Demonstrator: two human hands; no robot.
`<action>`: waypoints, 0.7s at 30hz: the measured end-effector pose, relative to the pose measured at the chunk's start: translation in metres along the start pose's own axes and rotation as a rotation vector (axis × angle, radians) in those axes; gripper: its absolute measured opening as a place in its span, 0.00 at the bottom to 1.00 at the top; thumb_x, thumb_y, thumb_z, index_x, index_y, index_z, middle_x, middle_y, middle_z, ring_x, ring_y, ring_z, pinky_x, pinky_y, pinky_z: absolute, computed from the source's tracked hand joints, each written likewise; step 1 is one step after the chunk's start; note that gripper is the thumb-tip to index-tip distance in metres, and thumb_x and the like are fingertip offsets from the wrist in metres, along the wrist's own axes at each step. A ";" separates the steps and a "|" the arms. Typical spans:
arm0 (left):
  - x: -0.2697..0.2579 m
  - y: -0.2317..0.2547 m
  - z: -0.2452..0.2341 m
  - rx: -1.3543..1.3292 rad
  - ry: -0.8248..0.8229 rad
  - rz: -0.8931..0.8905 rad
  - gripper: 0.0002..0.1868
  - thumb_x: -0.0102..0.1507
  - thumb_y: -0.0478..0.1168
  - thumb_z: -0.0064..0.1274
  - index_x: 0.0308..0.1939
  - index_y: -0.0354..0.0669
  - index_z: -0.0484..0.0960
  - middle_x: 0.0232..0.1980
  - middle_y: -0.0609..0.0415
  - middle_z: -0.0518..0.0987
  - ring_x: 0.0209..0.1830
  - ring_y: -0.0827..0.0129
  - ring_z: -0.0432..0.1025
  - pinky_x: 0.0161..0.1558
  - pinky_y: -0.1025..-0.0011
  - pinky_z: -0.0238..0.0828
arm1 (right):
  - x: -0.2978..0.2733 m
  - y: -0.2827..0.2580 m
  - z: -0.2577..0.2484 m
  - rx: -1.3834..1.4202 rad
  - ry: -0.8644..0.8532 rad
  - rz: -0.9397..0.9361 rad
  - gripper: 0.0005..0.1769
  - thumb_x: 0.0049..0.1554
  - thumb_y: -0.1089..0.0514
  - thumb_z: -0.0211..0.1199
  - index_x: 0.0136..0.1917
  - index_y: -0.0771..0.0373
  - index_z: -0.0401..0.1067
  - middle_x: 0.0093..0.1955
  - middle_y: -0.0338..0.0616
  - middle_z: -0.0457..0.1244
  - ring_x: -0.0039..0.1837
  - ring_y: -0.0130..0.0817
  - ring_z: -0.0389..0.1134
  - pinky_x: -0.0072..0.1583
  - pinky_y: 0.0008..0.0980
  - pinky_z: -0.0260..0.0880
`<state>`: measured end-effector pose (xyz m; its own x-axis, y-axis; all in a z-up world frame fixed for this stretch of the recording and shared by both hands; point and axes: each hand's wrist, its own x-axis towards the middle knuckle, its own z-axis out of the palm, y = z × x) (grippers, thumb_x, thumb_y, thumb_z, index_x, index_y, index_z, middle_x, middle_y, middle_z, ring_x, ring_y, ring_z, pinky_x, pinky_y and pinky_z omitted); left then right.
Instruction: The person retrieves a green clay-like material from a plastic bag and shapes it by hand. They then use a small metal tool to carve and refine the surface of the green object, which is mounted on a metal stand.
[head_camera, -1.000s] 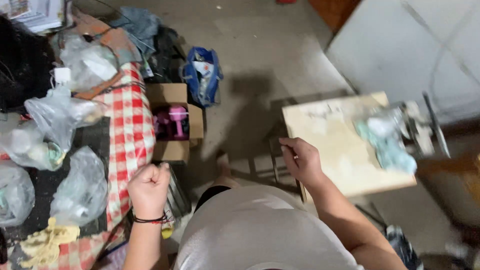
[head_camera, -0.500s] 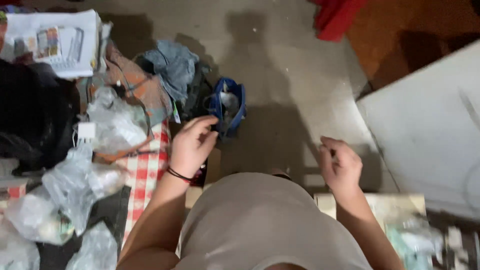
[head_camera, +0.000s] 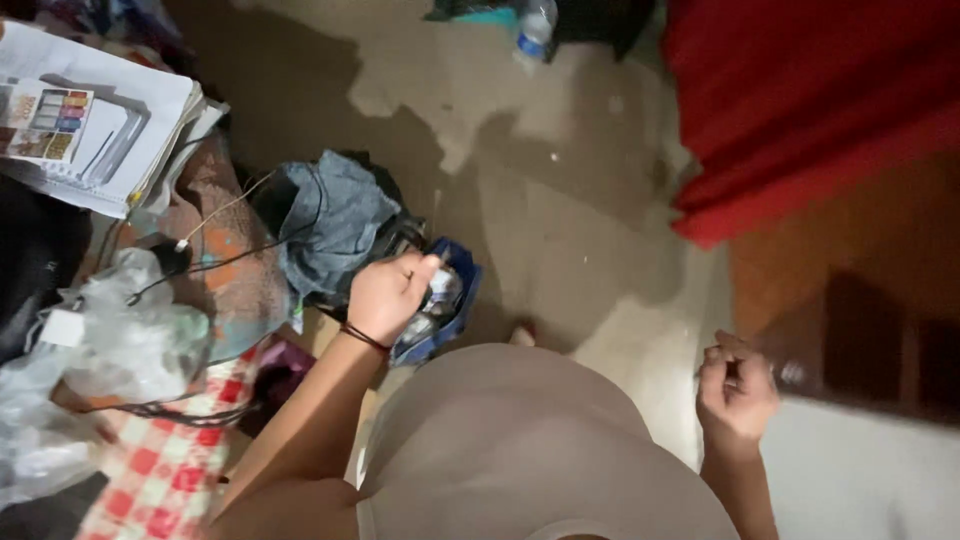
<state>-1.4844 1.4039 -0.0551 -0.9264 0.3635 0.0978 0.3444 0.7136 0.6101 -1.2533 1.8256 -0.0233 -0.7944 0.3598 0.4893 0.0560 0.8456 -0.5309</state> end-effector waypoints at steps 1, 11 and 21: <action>0.021 0.018 0.004 -0.001 0.022 -0.031 0.29 0.74 0.58 0.37 0.23 0.48 0.72 0.23 0.51 0.75 0.25 0.50 0.74 0.27 0.53 0.60 | 0.035 0.005 0.004 0.014 -0.022 -0.027 0.04 0.70 0.63 0.59 0.55 0.68 0.70 0.59 0.57 0.70 0.63 0.48 0.73 0.62 0.39 0.70; 0.140 0.021 0.042 -0.097 0.257 -0.121 0.12 0.52 0.29 0.50 0.23 0.51 0.64 0.27 0.59 0.68 0.29 0.61 0.66 0.30 0.63 0.61 | 0.285 0.041 0.159 0.236 -0.313 -0.381 0.07 0.65 0.66 0.61 0.56 0.69 0.77 0.50 0.51 0.70 0.47 0.39 0.70 0.50 0.34 0.71; 0.327 -0.079 0.047 -0.019 0.350 -0.345 0.26 0.52 0.38 0.57 0.56 0.49 0.84 0.67 0.43 0.74 0.65 0.52 0.72 0.62 0.63 0.72 | 0.521 0.020 0.344 0.253 -0.416 -0.620 0.09 0.66 0.67 0.63 0.58 0.71 0.81 0.55 0.52 0.72 0.54 0.42 0.73 0.58 0.37 0.74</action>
<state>-1.8075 1.4950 -0.1085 -0.9827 -0.1170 0.1439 0.0090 0.7449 0.6672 -1.8743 1.8943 -0.0163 -0.7996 -0.3675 0.4749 -0.5710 0.7103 -0.4117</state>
